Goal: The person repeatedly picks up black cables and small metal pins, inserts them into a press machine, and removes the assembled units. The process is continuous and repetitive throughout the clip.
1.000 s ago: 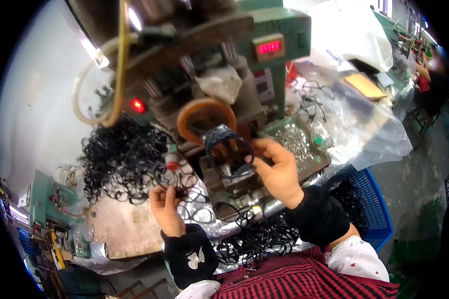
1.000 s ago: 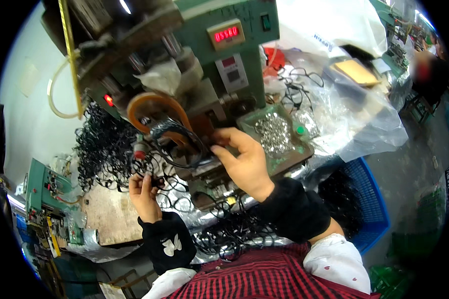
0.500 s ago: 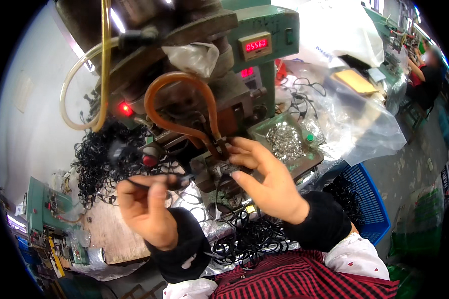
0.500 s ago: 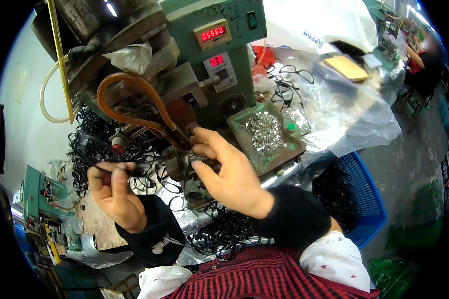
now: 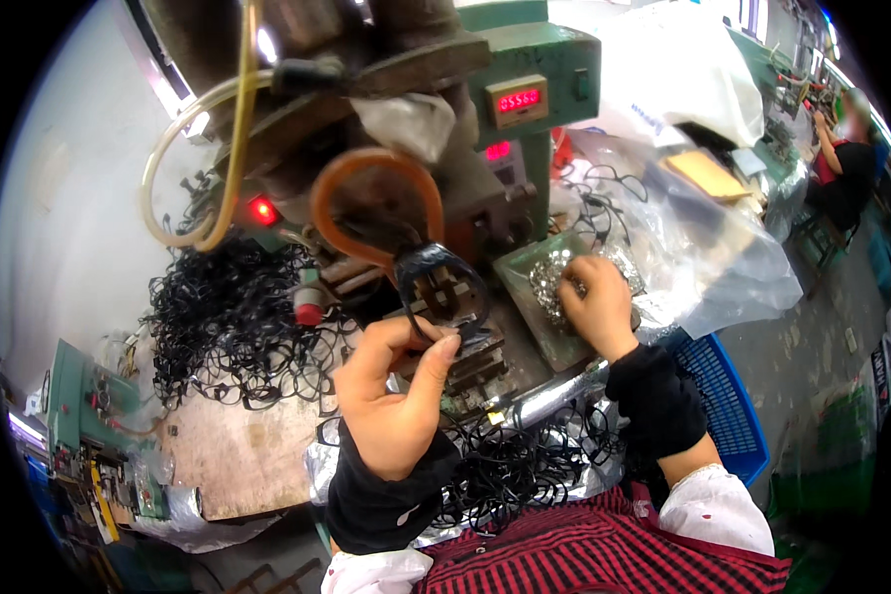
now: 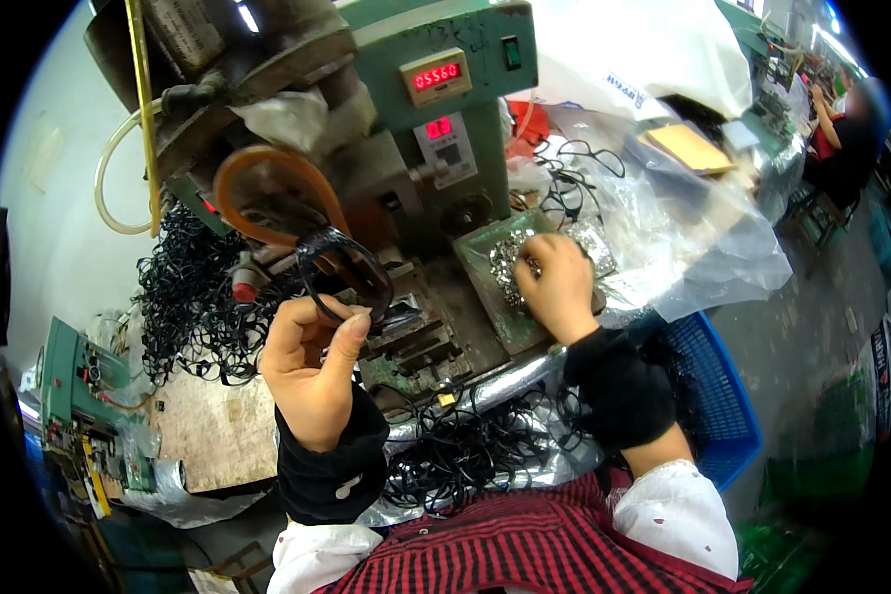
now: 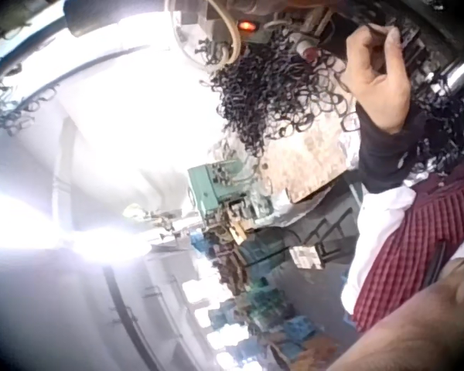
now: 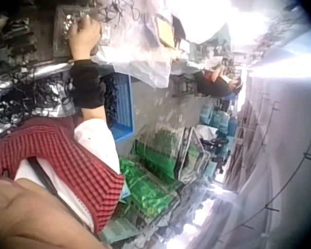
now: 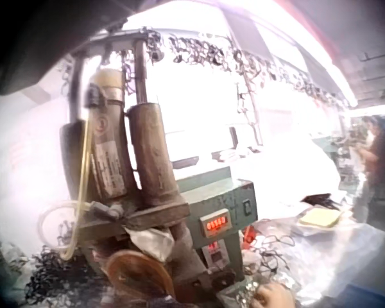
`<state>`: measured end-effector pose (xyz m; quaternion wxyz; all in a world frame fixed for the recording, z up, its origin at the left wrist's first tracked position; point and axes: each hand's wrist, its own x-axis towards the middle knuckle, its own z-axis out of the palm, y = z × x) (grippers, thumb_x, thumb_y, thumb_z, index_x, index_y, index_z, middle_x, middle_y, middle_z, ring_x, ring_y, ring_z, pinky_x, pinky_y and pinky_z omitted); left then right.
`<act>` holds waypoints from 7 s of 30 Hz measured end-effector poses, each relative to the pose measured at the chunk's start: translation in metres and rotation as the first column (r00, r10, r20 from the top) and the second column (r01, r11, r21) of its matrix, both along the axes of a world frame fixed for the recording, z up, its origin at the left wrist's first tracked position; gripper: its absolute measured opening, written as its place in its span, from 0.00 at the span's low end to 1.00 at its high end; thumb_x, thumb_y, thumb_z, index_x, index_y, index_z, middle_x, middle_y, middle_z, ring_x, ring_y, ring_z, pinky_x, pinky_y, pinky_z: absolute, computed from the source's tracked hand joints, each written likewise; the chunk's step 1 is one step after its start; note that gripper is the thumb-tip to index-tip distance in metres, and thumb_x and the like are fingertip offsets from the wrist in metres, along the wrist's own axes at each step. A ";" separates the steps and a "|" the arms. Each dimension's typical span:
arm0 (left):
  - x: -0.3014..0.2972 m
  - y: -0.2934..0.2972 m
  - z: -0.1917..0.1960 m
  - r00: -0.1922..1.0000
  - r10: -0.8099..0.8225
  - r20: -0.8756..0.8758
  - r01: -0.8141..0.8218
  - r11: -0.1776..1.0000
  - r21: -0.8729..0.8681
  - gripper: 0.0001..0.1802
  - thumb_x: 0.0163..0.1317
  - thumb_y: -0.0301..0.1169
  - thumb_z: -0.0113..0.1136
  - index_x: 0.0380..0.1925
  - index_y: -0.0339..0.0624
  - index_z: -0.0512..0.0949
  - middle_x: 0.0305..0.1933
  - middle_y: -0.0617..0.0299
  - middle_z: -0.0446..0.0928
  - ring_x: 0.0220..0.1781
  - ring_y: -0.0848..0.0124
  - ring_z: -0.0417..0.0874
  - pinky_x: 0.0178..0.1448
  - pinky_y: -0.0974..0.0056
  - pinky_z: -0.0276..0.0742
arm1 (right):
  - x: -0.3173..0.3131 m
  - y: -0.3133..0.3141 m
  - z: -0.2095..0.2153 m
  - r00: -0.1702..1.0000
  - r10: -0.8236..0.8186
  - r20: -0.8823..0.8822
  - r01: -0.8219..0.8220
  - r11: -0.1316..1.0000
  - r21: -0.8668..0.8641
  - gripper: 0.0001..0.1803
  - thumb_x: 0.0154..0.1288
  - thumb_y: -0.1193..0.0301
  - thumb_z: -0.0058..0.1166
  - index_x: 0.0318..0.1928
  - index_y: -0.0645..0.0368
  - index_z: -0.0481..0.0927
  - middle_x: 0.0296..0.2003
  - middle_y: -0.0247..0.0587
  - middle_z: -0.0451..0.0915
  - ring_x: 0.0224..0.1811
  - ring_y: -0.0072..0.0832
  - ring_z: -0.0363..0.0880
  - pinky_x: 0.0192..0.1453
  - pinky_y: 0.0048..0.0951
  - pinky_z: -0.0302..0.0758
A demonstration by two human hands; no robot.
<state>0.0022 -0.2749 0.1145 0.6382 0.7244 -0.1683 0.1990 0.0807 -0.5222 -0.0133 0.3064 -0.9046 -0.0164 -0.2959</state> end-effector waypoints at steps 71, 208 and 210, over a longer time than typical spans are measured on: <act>-0.002 0.000 0.008 1.000 -0.014 -0.024 0.016 0.997 0.072 0.07 0.64 0.20 0.61 0.39 0.37 0.72 0.37 0.61 0.81 0.38 0.79 0.79 0.45 0.74 0.73 | -0.002 -0.002 0.004 0.997 -0.047 0.066 0.048 0.999 -0.008 0.07 0.52 0.71 0.64 0.32 0.59 0.83 0.40 0.46 0.81 0.51 0.45 0.77 0.49 0.41 0.75; -0.011 0.068 -0.030 0.945 0.198 0.260 -0.132 0.959 -0.250 0.05 0.68 0.25 0.51 0.41 0.41 0.68 0.39 0.61 0.66 0.43 0.72 0.70 0.34 0.71 0.74 | -0.032 0.104 0.063 0.860 0.446 0.249 -0.464 0.480 0.744 0.08 0.66 0.77 0.52 0.44 0.66 0.75 0.37 0.44 0.86 0.39 0.23 0.85 0.44 0.23 0.76; -0.002 0.062 -0.032 0.948 0.303 0.099 -0.250 0.899 -0.360 0.04 0.69 0.25 0.51 0.41 0.43 0.68 0.41 0.62 0.68 0.43 0.74 0.70 0.36 0.72 0.72 | -0.027 0.109 0.064 0.881 0.384 0.278 -0.452 0.507 0.734 0.08 0.66 0.78 0.52 0.45 0.66 0.75 0.33 0.44 0.85 0.35 0.23 0.84 0.41 0.24 0.75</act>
